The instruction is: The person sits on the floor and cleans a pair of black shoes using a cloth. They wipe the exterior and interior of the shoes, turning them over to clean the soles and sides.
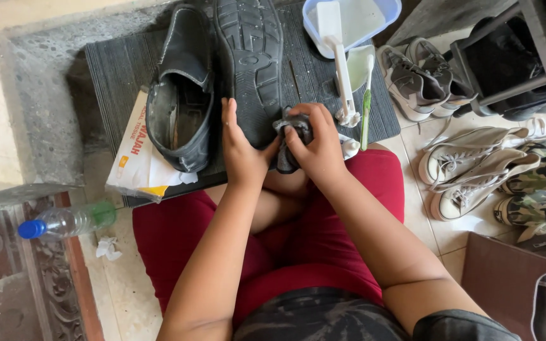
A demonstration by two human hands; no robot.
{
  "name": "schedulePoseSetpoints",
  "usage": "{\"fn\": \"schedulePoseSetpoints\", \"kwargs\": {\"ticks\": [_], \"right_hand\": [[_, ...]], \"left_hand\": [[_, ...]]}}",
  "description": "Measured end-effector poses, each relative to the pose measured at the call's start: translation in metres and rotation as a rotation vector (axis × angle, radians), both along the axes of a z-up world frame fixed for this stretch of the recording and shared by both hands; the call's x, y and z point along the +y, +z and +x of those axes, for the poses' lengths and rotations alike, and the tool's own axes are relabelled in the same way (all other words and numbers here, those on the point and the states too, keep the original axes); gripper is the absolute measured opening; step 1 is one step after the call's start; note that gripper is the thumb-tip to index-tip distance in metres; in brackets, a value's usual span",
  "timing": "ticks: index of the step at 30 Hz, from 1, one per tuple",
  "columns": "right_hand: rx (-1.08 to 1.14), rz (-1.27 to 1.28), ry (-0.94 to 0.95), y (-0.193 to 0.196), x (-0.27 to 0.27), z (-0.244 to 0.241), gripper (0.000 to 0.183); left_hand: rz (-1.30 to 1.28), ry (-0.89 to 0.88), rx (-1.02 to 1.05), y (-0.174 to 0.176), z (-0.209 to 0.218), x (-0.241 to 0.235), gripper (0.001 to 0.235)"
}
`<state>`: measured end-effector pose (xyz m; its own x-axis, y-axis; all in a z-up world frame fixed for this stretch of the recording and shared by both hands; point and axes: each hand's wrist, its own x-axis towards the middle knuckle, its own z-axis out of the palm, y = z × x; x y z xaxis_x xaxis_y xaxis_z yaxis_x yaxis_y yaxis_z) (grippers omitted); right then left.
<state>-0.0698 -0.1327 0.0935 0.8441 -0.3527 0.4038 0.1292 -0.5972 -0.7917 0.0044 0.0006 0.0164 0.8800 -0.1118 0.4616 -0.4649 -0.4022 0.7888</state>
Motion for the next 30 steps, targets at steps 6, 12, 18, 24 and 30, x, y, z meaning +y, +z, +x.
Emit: {"fn": "schedulePoseSetpoints", "kwargs": {"ticks": [6,12,18,24,30], "right_hand": [[0.024,-0.024,-0.045,-0.006,-0.002,-0.003,0.026],[0.221,-0.020,-0.068,-0.005,-0.002,0.003,0.033],[0.249,-0.084,-0.103,-0.002,0.002,0.006,0.035],[0.283,0.062,-0.137,0.004,0.009,0.009,0.041],[0.381,0.213,-0.155,-0.034,0.007,0.031,0.029]], "left_hand": [[0.135,-0.001,-0.101,0.013,-0.007,-0.002,0.120],[0.221,-0.079,-0.071,0.035,-0.012,-0.003,0.136],[-0.109,-0.048,0.217,0.025,-0.011,-0.005,0.124],[0.068,-0.031,-0.040,0.028,-0.005,-0.003,0.113],[0.506,0.171,-0.692,0.064,0.016,0.002,0.050]]}}
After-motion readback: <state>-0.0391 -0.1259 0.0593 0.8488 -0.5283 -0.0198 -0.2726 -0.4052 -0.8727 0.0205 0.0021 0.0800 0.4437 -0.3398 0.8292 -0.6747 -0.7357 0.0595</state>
